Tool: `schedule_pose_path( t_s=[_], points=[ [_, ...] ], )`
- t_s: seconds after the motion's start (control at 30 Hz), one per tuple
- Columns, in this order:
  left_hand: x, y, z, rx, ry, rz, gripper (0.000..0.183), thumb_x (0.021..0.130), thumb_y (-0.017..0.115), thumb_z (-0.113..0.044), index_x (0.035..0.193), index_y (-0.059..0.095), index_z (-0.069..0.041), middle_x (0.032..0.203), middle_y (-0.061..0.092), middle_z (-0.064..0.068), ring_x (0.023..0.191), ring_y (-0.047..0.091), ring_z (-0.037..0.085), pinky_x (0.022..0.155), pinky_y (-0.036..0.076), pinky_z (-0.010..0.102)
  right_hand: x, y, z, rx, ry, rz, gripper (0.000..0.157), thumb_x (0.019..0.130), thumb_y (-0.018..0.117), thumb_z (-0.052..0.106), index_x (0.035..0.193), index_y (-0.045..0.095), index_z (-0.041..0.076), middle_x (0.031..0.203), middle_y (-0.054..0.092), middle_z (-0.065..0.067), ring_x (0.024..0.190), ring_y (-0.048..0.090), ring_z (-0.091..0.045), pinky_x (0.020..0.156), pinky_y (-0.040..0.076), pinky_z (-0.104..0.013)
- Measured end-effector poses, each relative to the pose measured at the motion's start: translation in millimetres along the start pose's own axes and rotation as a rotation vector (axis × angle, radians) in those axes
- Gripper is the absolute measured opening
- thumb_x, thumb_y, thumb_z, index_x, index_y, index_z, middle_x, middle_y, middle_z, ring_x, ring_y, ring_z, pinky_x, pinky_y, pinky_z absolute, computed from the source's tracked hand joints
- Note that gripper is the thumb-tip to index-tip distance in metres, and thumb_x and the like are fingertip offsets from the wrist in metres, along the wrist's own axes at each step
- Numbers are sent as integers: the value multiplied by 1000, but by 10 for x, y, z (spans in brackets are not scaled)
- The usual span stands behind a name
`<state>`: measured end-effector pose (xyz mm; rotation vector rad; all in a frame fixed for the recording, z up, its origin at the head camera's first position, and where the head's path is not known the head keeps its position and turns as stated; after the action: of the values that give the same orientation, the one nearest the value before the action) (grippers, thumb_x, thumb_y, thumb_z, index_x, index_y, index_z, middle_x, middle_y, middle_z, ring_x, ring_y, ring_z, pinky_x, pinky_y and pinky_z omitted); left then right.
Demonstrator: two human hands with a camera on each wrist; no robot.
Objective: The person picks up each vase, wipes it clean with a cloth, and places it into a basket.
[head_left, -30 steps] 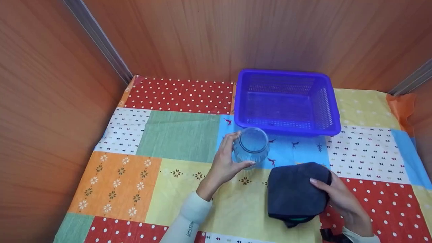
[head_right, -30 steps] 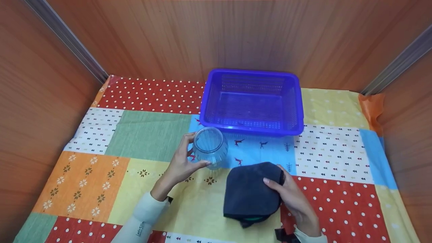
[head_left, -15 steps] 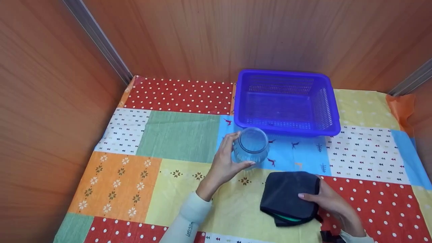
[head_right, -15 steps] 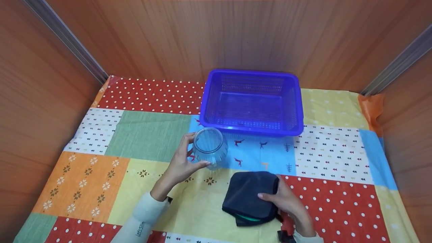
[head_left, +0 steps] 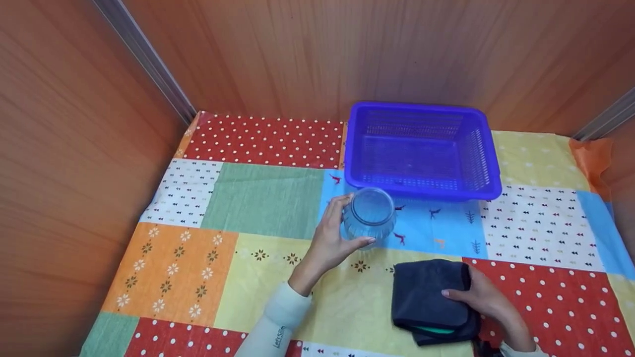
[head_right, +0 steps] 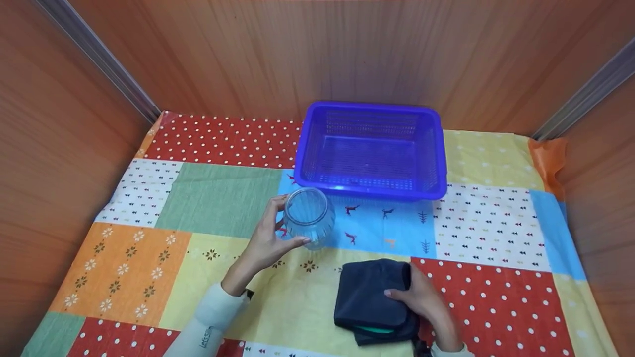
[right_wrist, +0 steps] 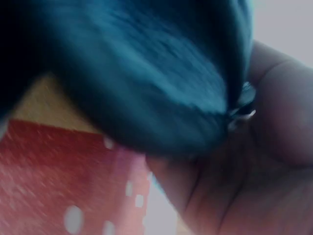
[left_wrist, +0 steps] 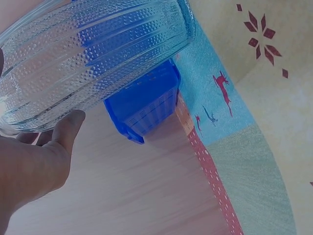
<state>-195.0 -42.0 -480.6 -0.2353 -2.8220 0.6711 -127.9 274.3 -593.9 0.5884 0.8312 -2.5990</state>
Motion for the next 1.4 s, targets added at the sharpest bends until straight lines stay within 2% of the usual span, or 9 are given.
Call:
schedule_pose_path(
  t_s=[0.1, 0.23, 0.37, 0.47, 0.57, 0.7, 0.8, 1.13, 1.4],
  points=[
    [0, 13, -1, -5, -7, 1, 90, 80, 95, -32, 152, 45, -13, 154, 48, 8, 139, 50, 28, 106, 55, 47, -16, -61, -32, -146, 72, -58, 110, 90, 86, 29, 155, 13, -21, 149, 34, -45, 134, 39, -57, 115, 38, -70],
    [-5, 18, -8, -13, -8, -1, 90, 80, 95, -31, 152, 45, -13, 155, 48, 8, 140, 50, 29, 107, 55, 49, -77, -100, -94, -250, 180, -73, 113, 92, 83, 40, 154, 12, -21, 146, 33, -48, 132, 39, -60, 113, 38, -72],
    [-12, 15, 2, -17, -21, -2, 91, 80, 95, -29, 153, 44, -13, 156, 47, 8, 141, 50, 30, 109, 53, 50, -129, -232, 10, -281, 186, -146, 97, 97, 77, 39, 152, 21, -18, 131, 49, -43, 116, 54, -53, 100, 52, -64],
    [-15, 1, 13, -11, -27, -4, 92, 80, 95, -28, 154, 43, -13, 157, 46, 8, 142, 48, 29, 112, 51, 51, -145, -433, 271, -291, 64, -303, 72, 100, 74, 27, 147, 38, -14, 122, 57, -35, 105, 59, -45, 89, 56, -57],
    [-15, -6, 30, -12, -38, -4, 92, 80, 95, -29, 154, 43, -14, 157, 46, 7, 144, 47, 28, 114, 49, 51, -173, -636, 579, -315, -114, -479, 52, 100, 74, 14, 139, 51, -12, 125, 58, -31, 108, 58, -45, 92, 55, -59],
    [-22, -14, 49, -20, -53, -5, 93, 80, 96, -29, 155, 43, -15, 158, 45, 7, 145, 46, 28, 114, 49, 50, -163, -840, 903, -346, -368, -655, 49, 92, 80, -1, 136, 59, -9, 135, 57, -30, 122, 55, -48, 104, 47, -66],
    [-23, -6, 40, -28, -52, -1, 93, 80, 96, -30, 155, 43, -15, 158, 45, 7, 145, 47, 29, 113, 50, 50, -103, -950, 1014, -386, -491, -744, 53, 86, 82, -8, 135, 62, -7, 140, 59, -27, 129, 54, -47, 108, 45, -67],
    [-13, 13, 49, -40, -63, -1, 93, 79, 97, -28, 154, 43, -18, 158, 46, 5, 143, 48, 28, 111, 51, 50, 199, -1073, 990, -498, -631, -805, 60, 86, 78, -14, 143, 63, -2, 147, 61, -22, 134, 57, -46, 110, 44, -65],
    [-17, 4, 40, -14, -44, -19, 94, 78, 97, -31, 154, 43, -16, 156, 48, 6, 140, 51, 29, 110, 52, 51, 266, -1084, 999, -545, -730, -861, 40, 90, 73, -15, 129, 72, -5, 134, 70, -23, 123, 65, -45, 105, 51, -60]
  ],
)
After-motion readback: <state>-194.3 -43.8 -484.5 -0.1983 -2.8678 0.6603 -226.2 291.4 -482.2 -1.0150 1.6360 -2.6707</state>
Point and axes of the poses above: each hand's wrist, its own x-axis towards the middle knuckle, its own y-axis out of the palm, z = x × y, the point moved 10 cm from there along x, towards the middle knuckle
